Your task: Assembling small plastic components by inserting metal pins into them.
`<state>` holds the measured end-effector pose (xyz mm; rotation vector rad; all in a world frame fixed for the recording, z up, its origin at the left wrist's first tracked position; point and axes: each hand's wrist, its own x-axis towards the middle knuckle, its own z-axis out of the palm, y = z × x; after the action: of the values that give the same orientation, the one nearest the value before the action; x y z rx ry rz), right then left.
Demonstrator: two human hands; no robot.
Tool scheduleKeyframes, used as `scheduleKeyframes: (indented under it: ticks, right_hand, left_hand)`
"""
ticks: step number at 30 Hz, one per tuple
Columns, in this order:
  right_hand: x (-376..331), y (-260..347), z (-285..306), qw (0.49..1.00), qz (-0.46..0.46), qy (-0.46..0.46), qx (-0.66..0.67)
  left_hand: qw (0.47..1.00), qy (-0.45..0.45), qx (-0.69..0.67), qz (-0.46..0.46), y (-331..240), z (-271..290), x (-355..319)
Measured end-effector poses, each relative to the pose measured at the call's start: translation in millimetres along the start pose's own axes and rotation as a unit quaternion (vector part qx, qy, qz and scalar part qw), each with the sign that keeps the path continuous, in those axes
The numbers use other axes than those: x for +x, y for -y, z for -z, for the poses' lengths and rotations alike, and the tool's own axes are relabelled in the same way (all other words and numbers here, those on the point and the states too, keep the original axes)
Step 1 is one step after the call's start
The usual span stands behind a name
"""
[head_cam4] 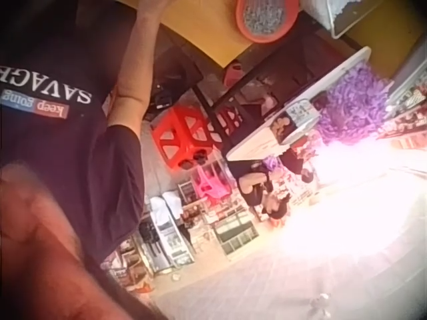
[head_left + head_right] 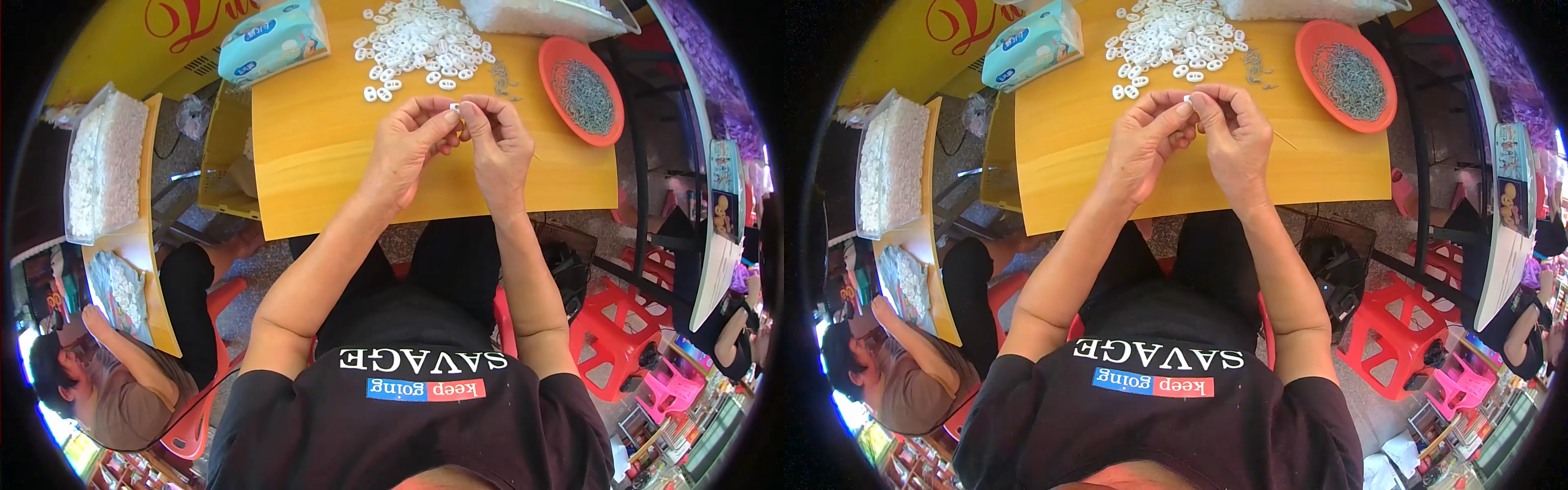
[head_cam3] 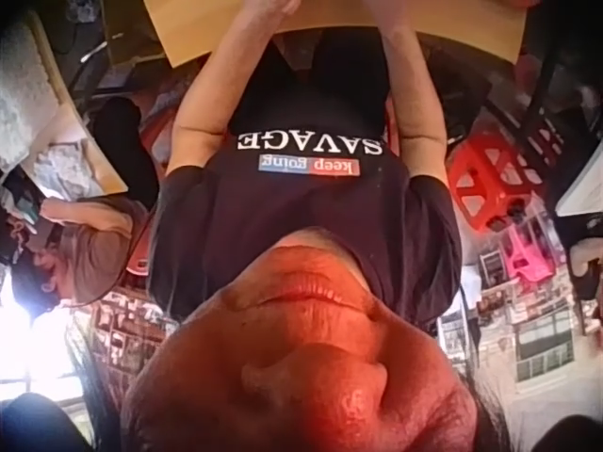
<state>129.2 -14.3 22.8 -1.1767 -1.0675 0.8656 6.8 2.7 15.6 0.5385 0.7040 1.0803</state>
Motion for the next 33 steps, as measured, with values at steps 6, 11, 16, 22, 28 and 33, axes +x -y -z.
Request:
scheduleKeyframes:
  ticks: [6, 11, 16, 22, 28, 33]
  right_hand:
    - [6.2, -2.5, 7.5, 0.994, -0.064, 0.044, 0.072]
    - [4.4, -0.3, 4.8, 0.976, -0.132, 0.065, 0.163]
    - [0.9, 3.7, 0.6, 0.968, -0.145, 0.076, 0.191]
    - [-2.3, 6.5, -5.8, 0.96, -0.139, 0.085, 0.226]
    - [-5.8, 9.2, -8.4, 0.96, -0.139, 0.08, 0.231]
    - [-8.9, 12.9, -11.3, 0.962, -0.132, 0.072, 0.226]
  left_hand:
    - [0.998, 0.011, 0.057, -0.018, -10.0, 7.5, -5.0]
    - [0.998, 0.014, 0.048, -0.049, -8.9, 6.8, -9.6]
    - [0.997, 0.024, 0.05, -0.061, -13.5, 2.7, -16.9]
    - [0.989, 0.017, 0.078, -0.122, -15.3, -4.9, -25.4]
    - [0.985, 0.012, 0.092, -0.145, -17.1, -7.3, -29.3]
    - [0.985, 0.011, 0.088, -0.149, -17.3, -8.2, -31.6]
